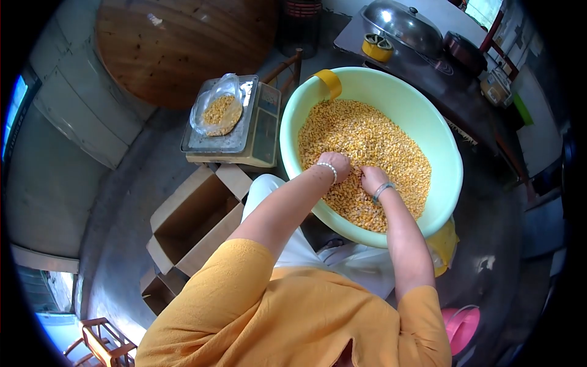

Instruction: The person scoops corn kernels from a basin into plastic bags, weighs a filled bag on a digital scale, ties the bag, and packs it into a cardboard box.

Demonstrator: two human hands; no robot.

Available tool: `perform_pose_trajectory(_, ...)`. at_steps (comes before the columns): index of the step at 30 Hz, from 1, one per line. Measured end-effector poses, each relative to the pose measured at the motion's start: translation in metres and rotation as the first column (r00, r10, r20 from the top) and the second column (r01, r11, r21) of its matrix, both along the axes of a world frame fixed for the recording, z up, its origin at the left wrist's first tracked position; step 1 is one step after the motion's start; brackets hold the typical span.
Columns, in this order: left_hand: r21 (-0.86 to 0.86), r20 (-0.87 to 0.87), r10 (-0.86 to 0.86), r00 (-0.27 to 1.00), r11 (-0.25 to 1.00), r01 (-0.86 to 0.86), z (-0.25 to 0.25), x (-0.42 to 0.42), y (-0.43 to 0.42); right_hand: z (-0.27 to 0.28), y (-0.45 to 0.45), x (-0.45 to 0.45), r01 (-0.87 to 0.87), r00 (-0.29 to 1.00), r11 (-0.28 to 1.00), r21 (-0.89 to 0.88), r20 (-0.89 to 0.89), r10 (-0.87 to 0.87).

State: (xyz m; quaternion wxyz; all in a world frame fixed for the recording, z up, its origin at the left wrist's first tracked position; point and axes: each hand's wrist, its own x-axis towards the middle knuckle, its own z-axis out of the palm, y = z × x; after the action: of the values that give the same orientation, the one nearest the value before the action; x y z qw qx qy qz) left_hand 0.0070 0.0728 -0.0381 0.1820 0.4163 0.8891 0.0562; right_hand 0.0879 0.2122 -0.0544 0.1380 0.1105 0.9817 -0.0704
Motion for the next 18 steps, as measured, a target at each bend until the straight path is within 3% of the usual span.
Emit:
perform_pose_trajectory(5,0.057,-0.043,-0.046,0.998,0.997,0.049,-0.014,-0.005,0.0,-0.001,-0.002,0.001,0.025,0.999,1.0,-0.017,-0.026,-0.025)
perform_pose_trajectory(18,0.02,-0.023,-0.035,0.999,0.999,0.035,-0.005,-0.002,0.0,-0.001,-0.001,0.001,0.031,0.999,0.999,-0.014,-0.017,-0.031)
